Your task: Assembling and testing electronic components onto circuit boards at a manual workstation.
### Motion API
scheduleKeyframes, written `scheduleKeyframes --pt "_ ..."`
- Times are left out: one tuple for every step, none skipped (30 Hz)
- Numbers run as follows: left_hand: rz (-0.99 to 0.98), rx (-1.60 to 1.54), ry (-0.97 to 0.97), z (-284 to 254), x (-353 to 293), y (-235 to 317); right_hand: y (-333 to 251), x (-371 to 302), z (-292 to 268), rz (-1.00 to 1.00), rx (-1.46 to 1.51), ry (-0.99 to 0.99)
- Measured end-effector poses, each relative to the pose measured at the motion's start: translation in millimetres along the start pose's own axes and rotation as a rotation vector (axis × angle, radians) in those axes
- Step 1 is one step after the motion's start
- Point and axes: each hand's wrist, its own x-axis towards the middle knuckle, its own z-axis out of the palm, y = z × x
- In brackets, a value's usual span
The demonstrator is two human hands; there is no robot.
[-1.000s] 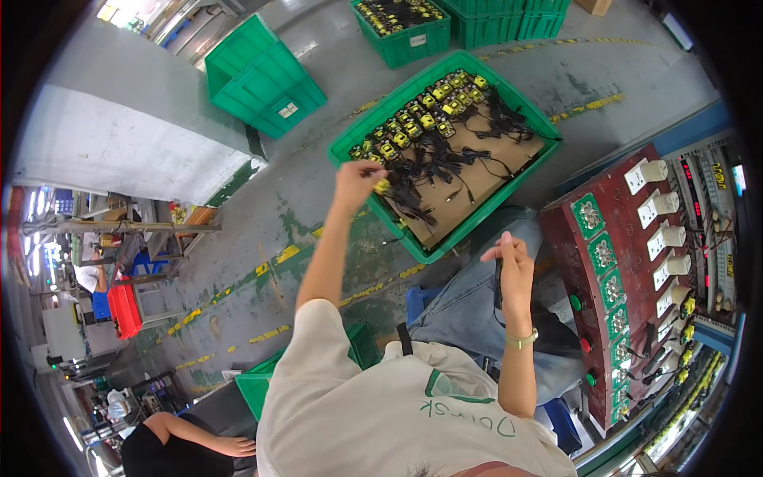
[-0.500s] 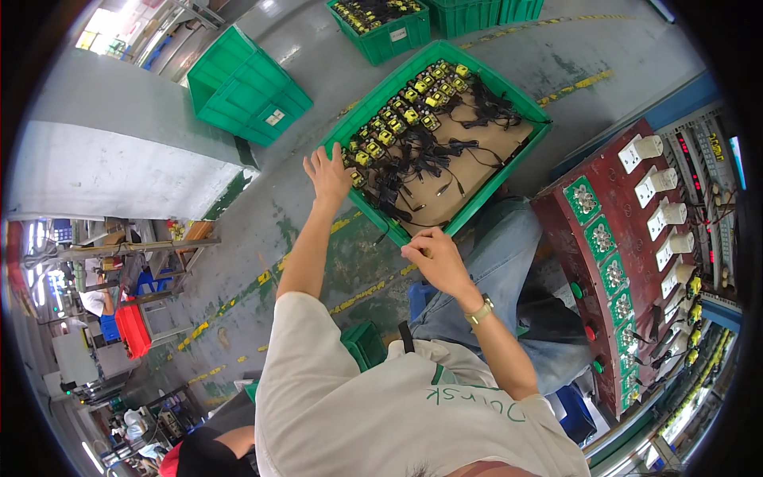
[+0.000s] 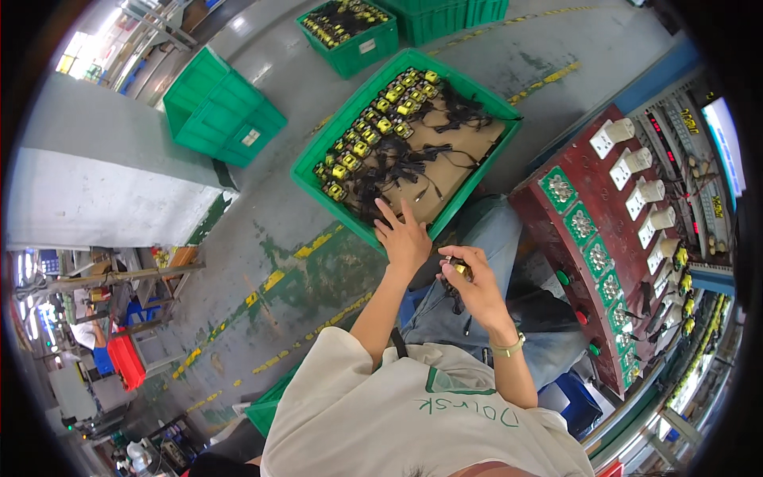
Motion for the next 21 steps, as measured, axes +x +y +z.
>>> scheduleKeyframes --pt "-0.032 -0.099 0.055 7 2 1 -7 -5 -2 0.0 -0.043 0.026" --pt "-0.06 -0.199 0.108 12 6 2 -15 -9 -3 0.0 -0.084 0.055" --pt "-0.089 -0.298 0.159 17 8 2 -21 -13 -3 0.001 -0.124 0.083" --pt "-0.119 -0.396 0.209 21 11 2 -24 -15 -2 0.002 -0.163 0.111" --pt "-0.128 -0.414 0.225 18 9 7 -24 -16 -8 0.003 -0.163 0.148" --pt "-0.141 -0.43 0.244 7 6 4 -27 -14 -13 -0.061 -0.22 0.193" --pt "-0.117 -0.44 0.238 -2 6 -2 -32 -9 -14 -0.128 -0.277 0.233" --pt "-0.058 -0.67 0.161 -11 6 -11 -37 -2 -15 -0.193 -0.335 0.272" --pt "-0.006 -0.886 0.083 -25 2 -18 -43 5 -11 -0.258 -0.385 0.3" --pt "-0.058 -1.259 -0.095 -80 -7 16 -47 15 -13 -0.275 -0.306 0.359" --pt "-0.125 -1.614 -0.281 -144 -11 48 -51 30 -9 -0.3 -0.222 0.405" --pt "-0.103 -1.618 -0.299 -158 -4 59 -55 46 -1 -0.308 -0.224 0.43" --pt "0.03 -1.496 -0.268 -166 7 67 -60 63 6 -0.383 -0.19 0.462" --pt "0.148 -1.358 -0.22 -176 19 65 -64 79 20 -0.454 -0.143 0.476" --pt "0.088 -1.206 -0.312 -188 43 65 -76 88 26 -0.382 -0.06 0.426" --pt "0.035 -1.052 -0.4 -195 75 65 -89 95 27 -0.313 0.023 0.378" --pt "0.113 -1.045 -0.35 -198 104 64 -96 106 30 -0.32 0.034 0.39" --pt "0.216 -1.018 -0.348 -199 134 61 -101 118 30 -0.377 0.026 0.387" --pt "0.318 -1.0 -0.35 -195 166 60 -100 129 25 -0.429 0.008 0.387" --pt "0.314 -0.985 -0.38 -196 195 68 -94 131 19 -0.457 -0.09 0.418" --pt "0.306 -0.961 -0.407 -201 225 72 -87 126 20 -0.481 -0.179 0.441"
